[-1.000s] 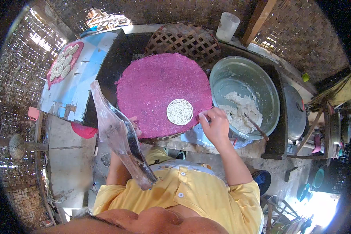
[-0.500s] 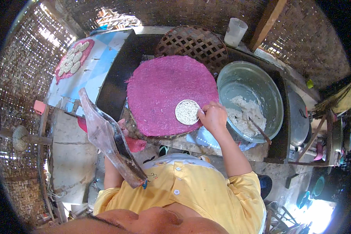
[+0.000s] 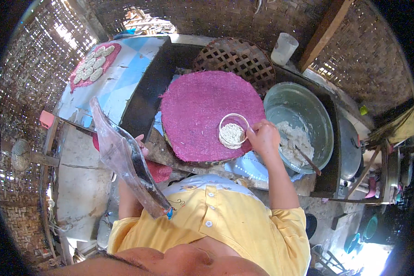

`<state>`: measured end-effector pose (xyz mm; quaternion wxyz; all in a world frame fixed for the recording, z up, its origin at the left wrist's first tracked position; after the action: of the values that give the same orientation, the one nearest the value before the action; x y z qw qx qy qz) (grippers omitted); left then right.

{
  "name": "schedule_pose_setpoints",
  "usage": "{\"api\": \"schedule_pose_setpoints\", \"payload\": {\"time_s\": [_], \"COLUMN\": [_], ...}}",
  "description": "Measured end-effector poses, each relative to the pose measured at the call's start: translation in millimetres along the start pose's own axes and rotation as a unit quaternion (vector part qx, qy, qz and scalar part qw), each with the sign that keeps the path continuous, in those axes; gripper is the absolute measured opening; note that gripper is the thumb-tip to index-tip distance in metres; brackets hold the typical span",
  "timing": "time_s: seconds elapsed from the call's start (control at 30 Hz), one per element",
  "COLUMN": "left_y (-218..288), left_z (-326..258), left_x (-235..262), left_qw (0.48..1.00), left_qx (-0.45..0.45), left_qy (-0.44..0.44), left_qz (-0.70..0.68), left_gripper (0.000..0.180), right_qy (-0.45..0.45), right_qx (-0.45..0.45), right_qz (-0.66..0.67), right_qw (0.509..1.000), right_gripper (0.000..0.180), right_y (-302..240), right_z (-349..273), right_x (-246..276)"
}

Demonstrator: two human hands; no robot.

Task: The person shapes dough into discs by placing a small amount of dough onto a platform using a tool, pressing it into a circular mold, and then placing the finished discs onto a drying rack.

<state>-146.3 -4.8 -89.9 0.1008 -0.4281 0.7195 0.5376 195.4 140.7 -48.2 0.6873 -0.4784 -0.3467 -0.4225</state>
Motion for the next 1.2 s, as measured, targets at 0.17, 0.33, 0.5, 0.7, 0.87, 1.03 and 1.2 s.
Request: {"api": "schedule_pose_setpoints", "payload": {"time_s": [0.17, 0.33, 0.5, 0.7, 0.87, 1.03, 1.2], "left_y": [6.5, 39.4, 49.3, 47.4, 33.2, 34.2, 7.8], "left_z": [29.6, 5.8, 5.9, 17.3, 33.0, 22.7, 28.9], "left_x": [4.7, -40.2, -46.8, -48.0, -43.4, -104.0, -155.3], "left_qw": [0.984, 0.839, 0.839, 0.85, 0.864, 0.752, 0.733], "left_qx": [-0.108, -0.382, -0.366, -0.357, -0.353, -0.389, -0.43], "left_qy": [-0.047, 0.026, 0.025, -0.025, -0.097, -0.03, -0.254], "left_qz": [0.131, 0.387, 0.403, 0.386, 0.345, 0.531, 0.462], "left_gripper": [0.048, 0.034, 0.036, 0.037, 0.039, 0.046, 0.061], "right_qy": [-0.025, -0.111, -0.117, -0.125, -0.078, -0.185, -0.382], "right_qx": [0.073, 0.109, 0.127, 0.119, 0.122, 0.1, -0.115], "right_qz": [0.015, 0.028, 0.014, 0.024, 0.097, 0.545, 0.576], "right_qw": [0.997, 0.987, 0.985, 0.985, 0.985, 0.811, 0.713], "right_gripper": [0.022, 0.021, 0.02, 0.018, 0.021, 0.048, 0.056], "right_y": [-45.1, -79.8, -80.4, -78.9, -82.2, -126.2, -106.7], "right_z": [5.3, 2.2, 0.6, 3.1, 2.0, -30.7, -64.1], "right_x": [-15.2, -50.0, -59.2, -53.2, -27.9, -4.7, -33.1]}}
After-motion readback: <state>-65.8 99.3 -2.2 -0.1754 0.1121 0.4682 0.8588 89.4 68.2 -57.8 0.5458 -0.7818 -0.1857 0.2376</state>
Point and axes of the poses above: each hand's wrist, its own z-axis towards the middle knuckle, its own x-axis out of the back of the hand, y = z × x, the point moved 8 cm from there along z, towards the middle knuckle, and after that the axes turned 10 degrees about y, right-handed, at the moved point
